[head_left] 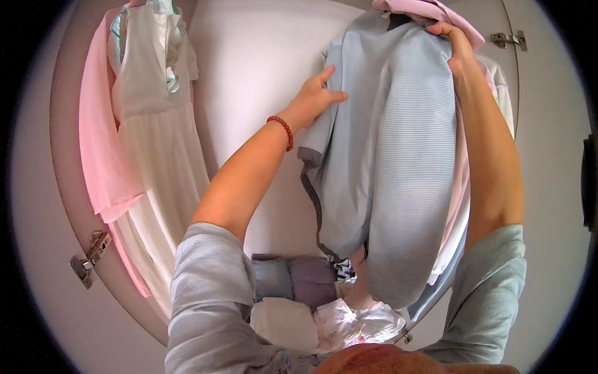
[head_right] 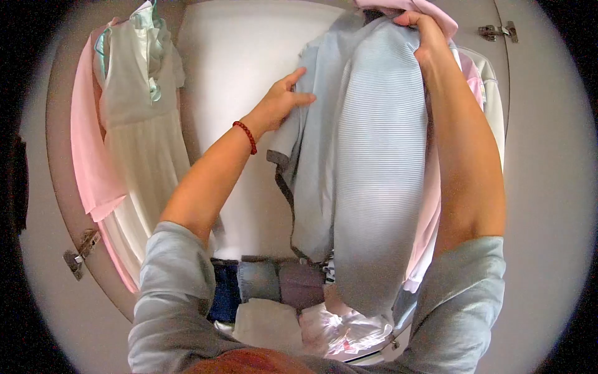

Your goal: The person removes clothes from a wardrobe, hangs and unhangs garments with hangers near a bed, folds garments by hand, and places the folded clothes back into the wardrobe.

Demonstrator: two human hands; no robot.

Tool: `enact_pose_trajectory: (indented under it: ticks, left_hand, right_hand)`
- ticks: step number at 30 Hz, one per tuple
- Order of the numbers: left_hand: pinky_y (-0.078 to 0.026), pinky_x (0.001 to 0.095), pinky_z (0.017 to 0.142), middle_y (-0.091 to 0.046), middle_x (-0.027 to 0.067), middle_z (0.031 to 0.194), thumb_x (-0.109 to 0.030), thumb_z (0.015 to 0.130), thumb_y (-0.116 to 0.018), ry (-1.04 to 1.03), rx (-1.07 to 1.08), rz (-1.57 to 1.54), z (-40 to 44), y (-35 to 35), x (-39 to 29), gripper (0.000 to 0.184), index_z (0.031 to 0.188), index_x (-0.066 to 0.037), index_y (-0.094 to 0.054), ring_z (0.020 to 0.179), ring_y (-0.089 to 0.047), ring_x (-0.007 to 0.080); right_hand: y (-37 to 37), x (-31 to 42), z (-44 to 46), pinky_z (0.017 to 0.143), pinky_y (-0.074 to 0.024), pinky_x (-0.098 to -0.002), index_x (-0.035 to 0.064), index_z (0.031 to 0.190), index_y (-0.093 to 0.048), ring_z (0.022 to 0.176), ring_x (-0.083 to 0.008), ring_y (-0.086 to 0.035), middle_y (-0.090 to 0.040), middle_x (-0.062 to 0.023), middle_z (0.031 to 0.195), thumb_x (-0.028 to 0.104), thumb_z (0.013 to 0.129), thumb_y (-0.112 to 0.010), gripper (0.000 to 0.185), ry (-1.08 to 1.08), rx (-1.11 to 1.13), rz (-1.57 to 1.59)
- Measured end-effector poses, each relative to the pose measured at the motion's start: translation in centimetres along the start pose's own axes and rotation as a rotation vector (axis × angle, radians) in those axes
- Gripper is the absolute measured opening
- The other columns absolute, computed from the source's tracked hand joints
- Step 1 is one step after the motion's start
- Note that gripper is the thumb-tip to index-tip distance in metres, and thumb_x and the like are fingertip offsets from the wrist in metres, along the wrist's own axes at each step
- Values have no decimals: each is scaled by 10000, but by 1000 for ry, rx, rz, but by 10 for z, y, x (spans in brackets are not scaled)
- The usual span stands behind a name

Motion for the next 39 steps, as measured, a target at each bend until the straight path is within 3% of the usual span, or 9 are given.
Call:
enact_pose_trajectory:
  ticks: [3, 19, 24, 27, 30, 32, 33, 34, 39]
  left_hand:
    - [-316, 346, 1034, -321, 237, 1399, -77, 721, -665, -19, -52, 19, 7, 9, -1, 812, 1394, 51, -228, 1279, -352, 291]
    - [-210, 408, 1100, -156, 185, 1479, -192, 735, -699, 103, 38, 329, -14, 11, 65, 780, 1405, -108, -308, 1361, -163, 348]
    - [-220, 381, 1100, -39, 284, 1462, -219, 654, -760, 32, -50, 640, -41, 22, 137, 864, 1392, -81, -333, 1359, -132, 389]
    - [-389, 409, 999, -267, 266, 1391, -223, 755, -694, -13, -154, 844, -70, 18, 178, 646, 1316, -59, -417, 1248, -375, 379]
    - [-219, 452, 1094, -163, 247, 1456, -189, 684, -735, 80, -78, 739, -90, 9, 207, 782, 1368, -98, -367, 1336, -132, 451]
    - [-202, 451, 1098, -125, 267, 1463, -147, 642, -739, 137, -55, 656, -112, 3, 226, 867, 1391, -55, -313, 1356, -48, 444]
    - [-330, 431, 1035, -396, 279, 1301, -110, 658, -720, -82, -118, 870, -116, 2, 243, 719, 1298, -2, -409, 1242, -334, 433]
    - [-330, 431, 1035, -396, 279, 1301, -110, 658, -720, -65, -104, 856, -123, 1, 244, 719, 1298, -2, -409, 1242, -334, 433]
    - [-497, 355, 772, -538, 93, 934, -151, 772, -632, 204, -510, -353, -139, 42, 267, 387, 1103, -29, -473, 847, -544, 252]
  right_hand:
    - [2, 3, 38, 772, -524, -404, -4, 1010, -614, 897, -299, -603, -615, -178, 982, 45, 705, -626, 309, -10, 71, -17]
    - [-12, -22, 49, 859, -487, -464, -47, 1088, -559, 886, -335, -618, -629, -195, 997, 98, 730, -572, 386, 11, 160, 45]
    - [-12, -24, -20, 866, -483, -467, -50, 1111, -542, 898, -335, -616, -626, -198, 1006, 117, 747, -571, 402, 48, 255, 122]
    - [-16, -22, -85, 871, -480, -469, -52, 1125, -533, 905, -336, -614, -624, -200, 1012, 129, 757, -570, 412, -40, 372, 215]
    - [-21, -36, -162, 876, -477, -471, -54, 1139, -523, 913, -336, -612, -623, -202, 1017, 140, 767, -569, 422, -234, 446, 329]
    - [-26, -98, -218, 813, -510, -473, -86, 1121, -496, 851, -342, -627, -622, -212, 960, 101, 794, -548, 381, 910, 164, -44]
    - [-38, -103, -256, 861, -477, -454, -4, 1180, -508, 985, -354, -560, -565, -221, 1084, 108, 774, -596, 431, 1064, 210, -908]
    - [-35, -122, -279, 910, -444, -435, 77, 1239, -519, 1120, -365, -492, -508, -230, 1208, 116, 754, -644, 502, 1100, 254, -1790]
    - [19, -130, -300, 970, -374, -453, 92, 1283, -456, 1170, -398, -414, -422, -244, 1278, 134, 758, -649, 561, 919, -15, -1925]
Point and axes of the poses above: each hand's wrist, its own z-axis towards the middle knuckle, its own y-axis out of the back of the hand, x = y × z, the point moved 8 cm from there along z, towards the middle knuckle
